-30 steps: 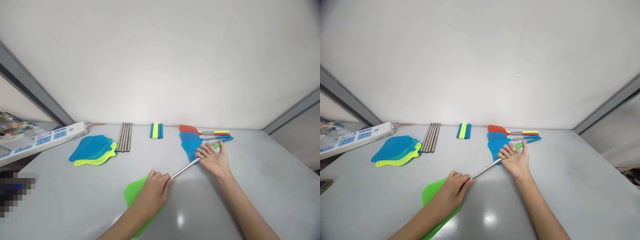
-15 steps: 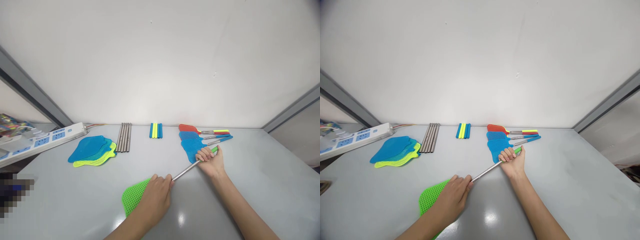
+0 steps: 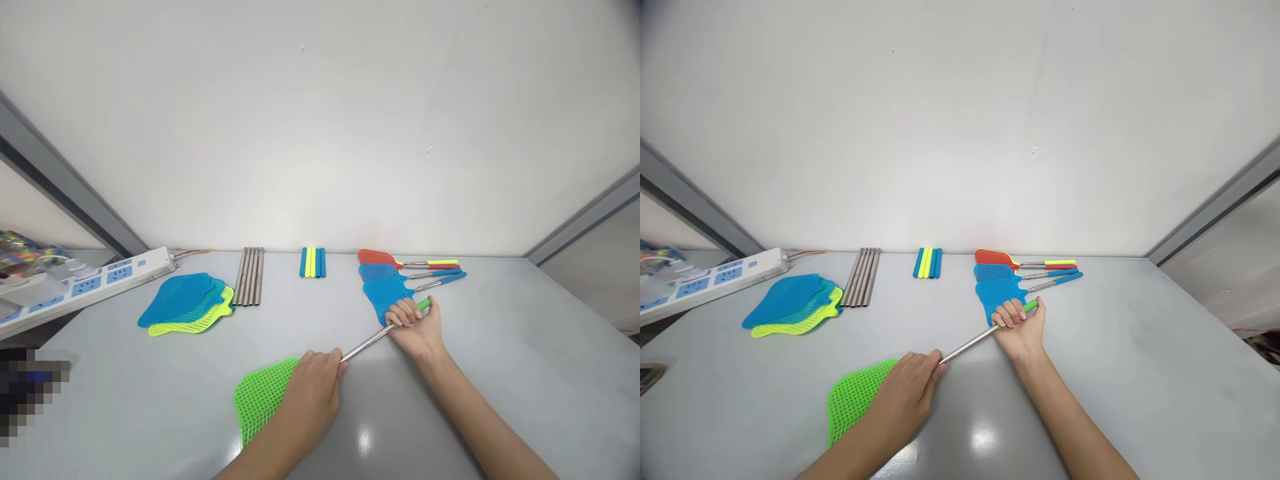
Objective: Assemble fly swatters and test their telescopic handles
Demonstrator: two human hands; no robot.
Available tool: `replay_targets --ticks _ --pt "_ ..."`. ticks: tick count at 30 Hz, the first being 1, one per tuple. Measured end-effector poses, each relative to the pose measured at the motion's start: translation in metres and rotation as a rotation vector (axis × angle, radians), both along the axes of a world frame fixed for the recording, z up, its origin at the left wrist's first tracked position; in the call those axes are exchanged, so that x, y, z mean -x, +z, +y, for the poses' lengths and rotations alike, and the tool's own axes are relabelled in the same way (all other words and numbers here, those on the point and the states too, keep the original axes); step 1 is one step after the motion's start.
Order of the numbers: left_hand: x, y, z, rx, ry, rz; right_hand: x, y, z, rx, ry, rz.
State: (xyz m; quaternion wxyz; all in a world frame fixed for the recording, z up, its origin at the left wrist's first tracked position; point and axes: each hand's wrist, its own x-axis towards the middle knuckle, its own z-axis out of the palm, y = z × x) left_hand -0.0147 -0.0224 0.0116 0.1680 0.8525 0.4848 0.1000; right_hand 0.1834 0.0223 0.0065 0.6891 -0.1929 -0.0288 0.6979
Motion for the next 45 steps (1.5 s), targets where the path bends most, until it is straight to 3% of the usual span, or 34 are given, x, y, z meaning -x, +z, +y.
replay_targets --ticks 8,18,31,37,45 --pt "0.0 0.0 0.0 0.0 0.002 -0.005 0.001 0.0 0.0 0.0 0.008 -0.055" --pt "-0.001 0.002 0.0 -0.015 0.043 0.037 0.002 0.0 0.003 0.127 0.008 0.059" --pt "-0.002 0.003 0.001 0.009 0.07 0.109 0.007 -0.002 0.001 0.101 0.006 0.075" --pt "-0.001 0.005 0.001 0.064 0.121 0.113 0.017 -0.002 -0.005 0.118 -0.084 0.069" --pt "0.0 0.0 0.0 0.053 0.091 0.124 0.023 0.003 -0.013 0.167 -0.161 0.045"
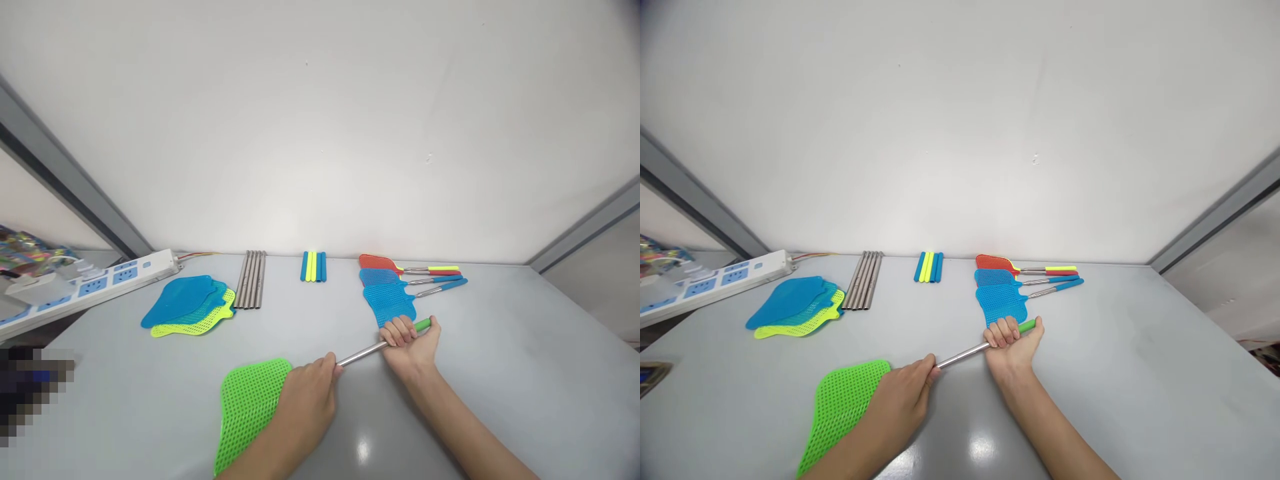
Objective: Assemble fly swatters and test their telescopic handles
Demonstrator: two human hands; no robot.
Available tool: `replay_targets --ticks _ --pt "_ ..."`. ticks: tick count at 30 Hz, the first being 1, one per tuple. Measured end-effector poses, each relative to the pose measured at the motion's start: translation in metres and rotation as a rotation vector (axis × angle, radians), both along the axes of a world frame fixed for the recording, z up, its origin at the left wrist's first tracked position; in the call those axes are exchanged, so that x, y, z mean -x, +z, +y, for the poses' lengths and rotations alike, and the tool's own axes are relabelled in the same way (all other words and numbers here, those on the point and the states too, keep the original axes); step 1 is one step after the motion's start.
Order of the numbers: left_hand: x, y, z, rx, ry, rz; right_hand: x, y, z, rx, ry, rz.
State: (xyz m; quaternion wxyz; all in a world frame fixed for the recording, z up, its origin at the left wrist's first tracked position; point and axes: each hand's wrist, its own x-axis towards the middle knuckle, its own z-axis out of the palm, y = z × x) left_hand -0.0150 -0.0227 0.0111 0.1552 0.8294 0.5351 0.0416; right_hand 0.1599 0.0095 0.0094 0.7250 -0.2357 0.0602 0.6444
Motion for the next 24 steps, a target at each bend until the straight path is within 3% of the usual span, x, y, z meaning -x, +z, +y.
replay_targets --ticks 11,24 --pt "0.002 0.007 -0.003 0.021 0.006 0.062 0.011 -0.003 -0.006 -0.059 -0.028 0.065" --pt "-0.004 0.004 -0.008 0.086 0.023 0.003 0.023 0.002 -0.014 -0.062 -0.001 0.013"
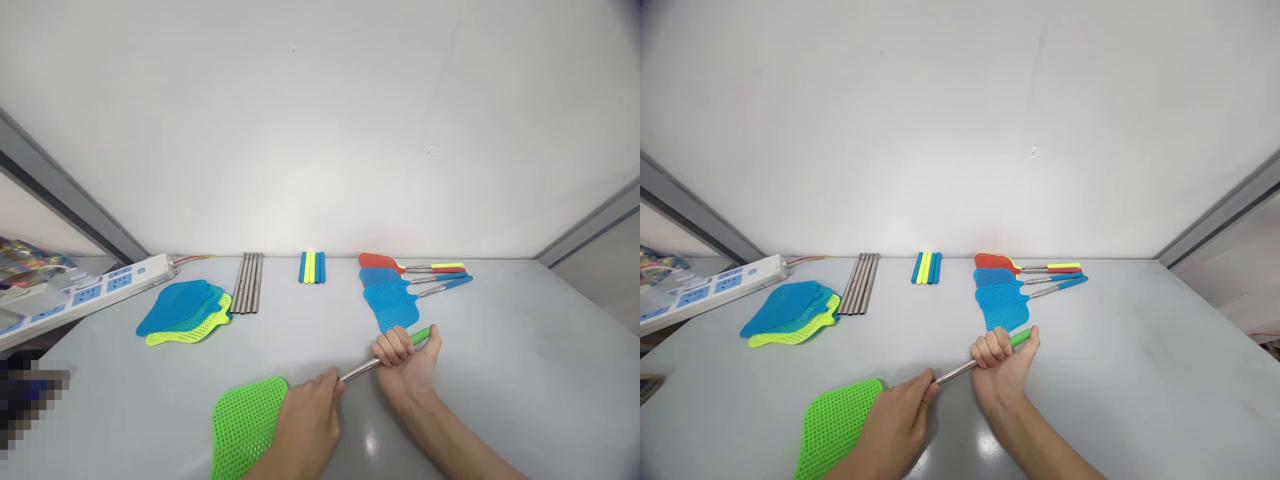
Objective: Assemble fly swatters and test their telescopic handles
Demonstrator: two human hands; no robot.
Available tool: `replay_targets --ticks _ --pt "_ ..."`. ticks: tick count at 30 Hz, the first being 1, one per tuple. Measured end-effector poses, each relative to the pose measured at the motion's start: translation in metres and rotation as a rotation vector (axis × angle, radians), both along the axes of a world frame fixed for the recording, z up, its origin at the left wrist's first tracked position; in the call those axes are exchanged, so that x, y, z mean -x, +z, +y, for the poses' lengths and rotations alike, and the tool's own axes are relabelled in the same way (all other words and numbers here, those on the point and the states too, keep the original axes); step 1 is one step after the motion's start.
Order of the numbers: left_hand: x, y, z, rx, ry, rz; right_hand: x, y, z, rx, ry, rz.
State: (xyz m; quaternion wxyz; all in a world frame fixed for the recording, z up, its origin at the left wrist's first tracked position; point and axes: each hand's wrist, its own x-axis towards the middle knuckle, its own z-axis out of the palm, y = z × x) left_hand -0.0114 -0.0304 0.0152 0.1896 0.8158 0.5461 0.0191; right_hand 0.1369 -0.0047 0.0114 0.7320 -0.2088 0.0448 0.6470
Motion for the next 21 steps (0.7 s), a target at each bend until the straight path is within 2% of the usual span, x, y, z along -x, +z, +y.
replay_targets --ticks 7,13,21 --pt "-0.001 0.005 0.0 0.003 0.008 0.003 0.003 -0.002 -0.002 -0.011 0.005 0.001" --pt "-0.003 0.005 -0.001 0.015 0.015 -0.023 0.006 -0.003 -0.002 -0.03 0.018 -0.094" --pt "-0.007 0.01 0.001 0.031 -0.04 -0.263 -0.016 0.009 0.011 -0.086 0.188 -0.008"
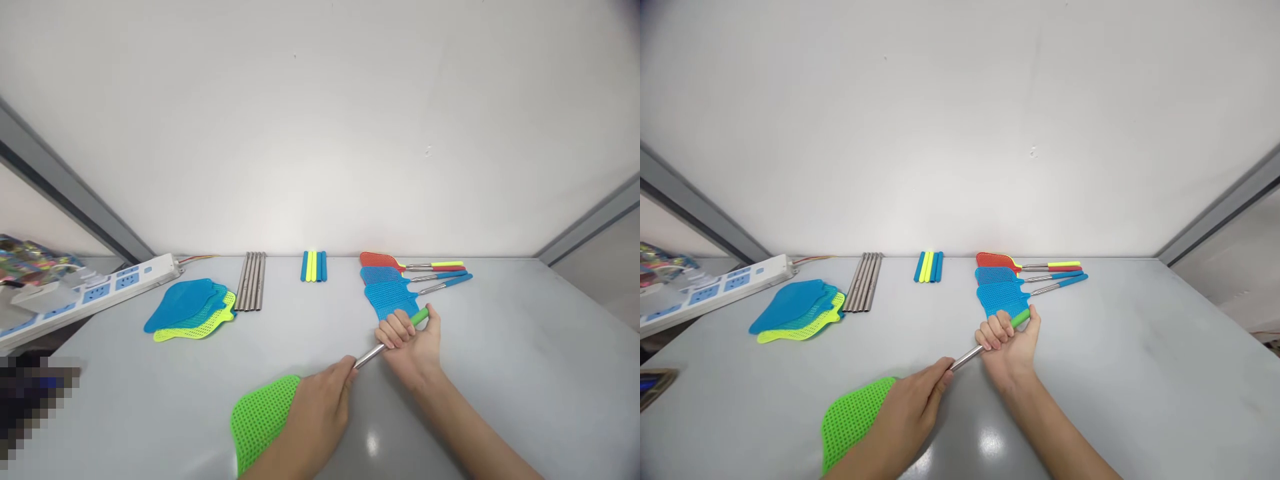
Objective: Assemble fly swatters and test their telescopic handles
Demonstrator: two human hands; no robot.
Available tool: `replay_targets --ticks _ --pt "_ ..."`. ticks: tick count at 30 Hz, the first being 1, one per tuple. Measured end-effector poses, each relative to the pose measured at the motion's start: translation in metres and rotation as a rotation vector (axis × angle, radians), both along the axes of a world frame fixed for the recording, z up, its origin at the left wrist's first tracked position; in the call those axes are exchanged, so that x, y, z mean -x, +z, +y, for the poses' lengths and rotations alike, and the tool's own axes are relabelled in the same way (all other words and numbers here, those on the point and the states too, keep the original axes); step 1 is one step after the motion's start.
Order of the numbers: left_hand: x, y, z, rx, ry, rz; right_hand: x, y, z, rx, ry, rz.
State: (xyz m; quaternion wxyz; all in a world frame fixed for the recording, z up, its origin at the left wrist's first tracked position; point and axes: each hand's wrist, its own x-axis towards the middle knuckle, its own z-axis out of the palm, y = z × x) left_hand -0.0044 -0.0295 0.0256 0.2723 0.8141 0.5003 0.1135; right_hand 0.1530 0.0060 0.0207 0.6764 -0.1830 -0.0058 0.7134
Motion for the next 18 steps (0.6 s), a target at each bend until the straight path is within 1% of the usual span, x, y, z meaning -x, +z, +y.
replay_targets --ticks 3,6,9,12,18 --pt "0.001 0.003 0.001 0.003 -0.019 -0.067 -0.004 0.0 0.002 -0.012 0.012 -0.003" --pt "0.002 0.005 0.002 -0.011 -0.042 -0.065 -0.008 -0.001 0.004 -0.032 -0.003 -0.028" --pt "0.004 0.008 0.004 -0.073 -0.059 -0.071 -0.017 0.0 0.007 -0.044 -0.026 -0.044" --pt "0.006 0.008 0.006 -0.147 -0.058 -0.121 -0.028 0.001 0.01 -0.044 -0.04 -0.013" --pt "0.009 0.008 0.005 -0.304 -0.078 -0.189 -0.04 -0.004 0.016 -0.064 -0.073 -0.008"
